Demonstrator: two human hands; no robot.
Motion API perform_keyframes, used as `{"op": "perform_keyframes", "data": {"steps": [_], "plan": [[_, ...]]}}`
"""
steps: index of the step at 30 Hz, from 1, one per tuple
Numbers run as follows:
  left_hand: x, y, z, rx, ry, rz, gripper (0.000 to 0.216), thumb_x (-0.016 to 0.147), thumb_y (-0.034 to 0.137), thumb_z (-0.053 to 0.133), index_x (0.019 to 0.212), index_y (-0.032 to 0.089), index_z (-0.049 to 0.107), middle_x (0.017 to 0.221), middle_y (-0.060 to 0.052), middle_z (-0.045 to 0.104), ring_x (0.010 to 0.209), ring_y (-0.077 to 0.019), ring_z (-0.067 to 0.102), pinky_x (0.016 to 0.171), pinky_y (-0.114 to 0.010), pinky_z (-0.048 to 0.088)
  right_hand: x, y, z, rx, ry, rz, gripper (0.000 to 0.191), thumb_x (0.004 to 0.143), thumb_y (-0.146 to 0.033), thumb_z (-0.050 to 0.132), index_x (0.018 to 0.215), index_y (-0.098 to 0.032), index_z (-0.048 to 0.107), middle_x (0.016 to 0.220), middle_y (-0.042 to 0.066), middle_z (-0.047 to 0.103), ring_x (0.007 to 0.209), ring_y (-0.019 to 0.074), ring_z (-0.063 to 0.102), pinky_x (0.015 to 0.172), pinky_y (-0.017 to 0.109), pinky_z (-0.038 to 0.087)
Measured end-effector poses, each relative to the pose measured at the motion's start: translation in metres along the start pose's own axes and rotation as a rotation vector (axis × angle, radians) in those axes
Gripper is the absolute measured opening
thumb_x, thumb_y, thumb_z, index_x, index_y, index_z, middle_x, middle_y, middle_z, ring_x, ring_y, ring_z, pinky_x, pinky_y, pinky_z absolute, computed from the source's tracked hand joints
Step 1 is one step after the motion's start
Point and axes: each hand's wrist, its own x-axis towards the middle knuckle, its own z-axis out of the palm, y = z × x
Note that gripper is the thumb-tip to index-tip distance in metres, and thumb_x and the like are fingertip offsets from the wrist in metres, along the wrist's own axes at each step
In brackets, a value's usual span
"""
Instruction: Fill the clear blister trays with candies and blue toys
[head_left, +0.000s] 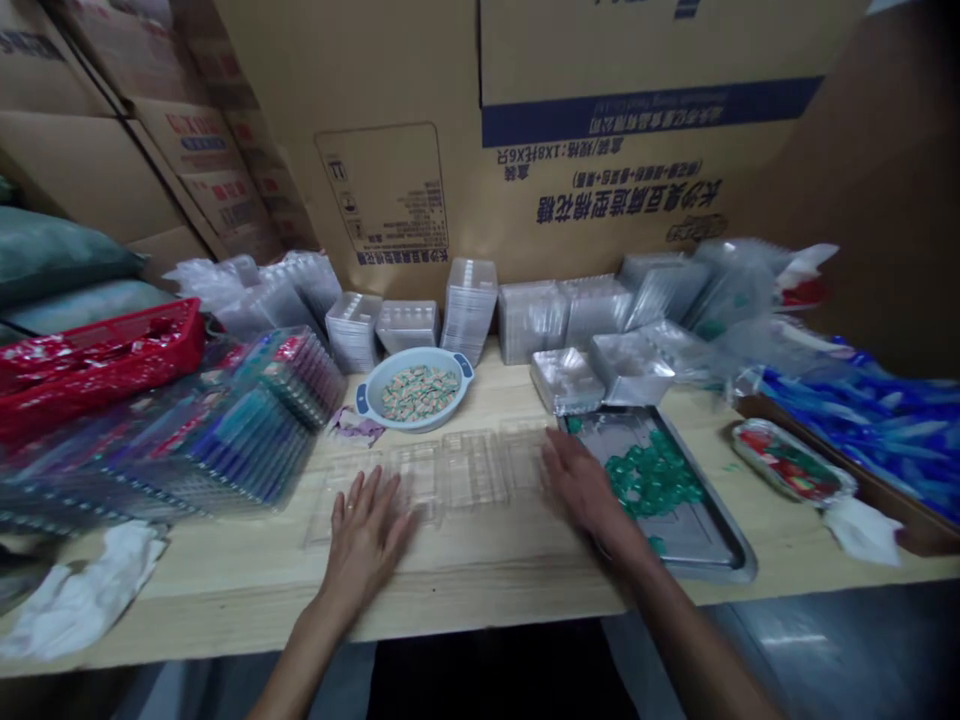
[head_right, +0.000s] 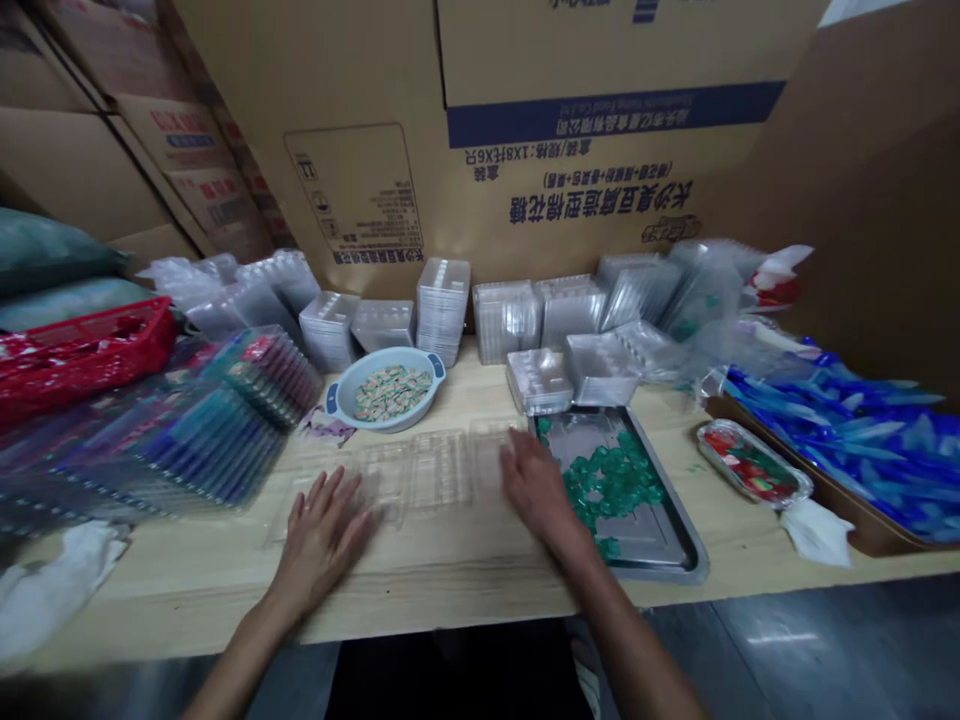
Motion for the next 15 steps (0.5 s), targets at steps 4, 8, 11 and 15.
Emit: {"op": "perform_keyframes", "data": {"steps": [4, 8, 11, 15], "plan": [[0.035, 0.007, -0.03, -0.191, 0.135, 0.036, 0.036, 0.097, 0.037, 0.05, 0.125, 0.019, 0.065, 0.139, -0.017, 0.059, 0.13, -0.0309, 0.056, 0.109, -0.052, 0.046, 0.002, 0.043, -0.032, 0.075, 0.156, 0.068, 0.051, 0.096, -0.035, 0.037, 0.134, -0.011, 0.062, 0.128, 0.019, 0.068, 0.121, 0.0306, 0.062, 0.104, 0.045, 0.047], [0.112, 0.044, -0.06, -0.342, 0.202, 0.137, 0.026, 0.097, 0.031, 0.05, 0.11, 0.019, 0.068, 0.113, -0.011, 0.069, 0.106, -0.0233, 0.067, 0.094, -0.038, 0.054, 0.005, 0.051, -0.035, 0.123, 0.139, 0.01, 0.045, 0.094, -0.03, 0.039, 0.124, -0.011, 0.067, 0.122, 0.018, 0.07, 0.115, 0.0301, 0.066, 0.101, 0.045, 0.049], [0.197, 0.094, -0.07, -0.341, 0.136, 0.231, 0.023, 0.094, 0.029, 0.055, 0.107, 0.017, 0.07, 0.102, -0.009, 0.07, 0.091, -0.0213, 0.067, 0.084, -0.034, 0.054, 0.016, 0.037, -0.031, 0.185, 0.11, -0.141, 0.04, 0.094, -0.025, 0.04, 0.121, -0.014, 0.068, 0.122, 0.014, 0.071, 0.116, 0.0266, 0.065, 0.103, 0.042, 0.049], [0.32, 0.163, -0.056, -0.211, -0.104, 0.276, 0.014, 0.087, 0.022, 0.064, 0.096, 0.016, 0.073, 0.102, -0.01, 0.072, 0.098, -0.023, 0.064, 0.091, -0.034, 0.049, 0.027, 0.012, -0.038, 0.24, 0.105, -0.289, 0.04, 0.094, -0.019, 0.041, 0.123, -0.013, 0.067, 0.124, 0.015, 0.07, 0.118, 0.0247, 0.064, 0.106, 0.042, 0.048]]}}
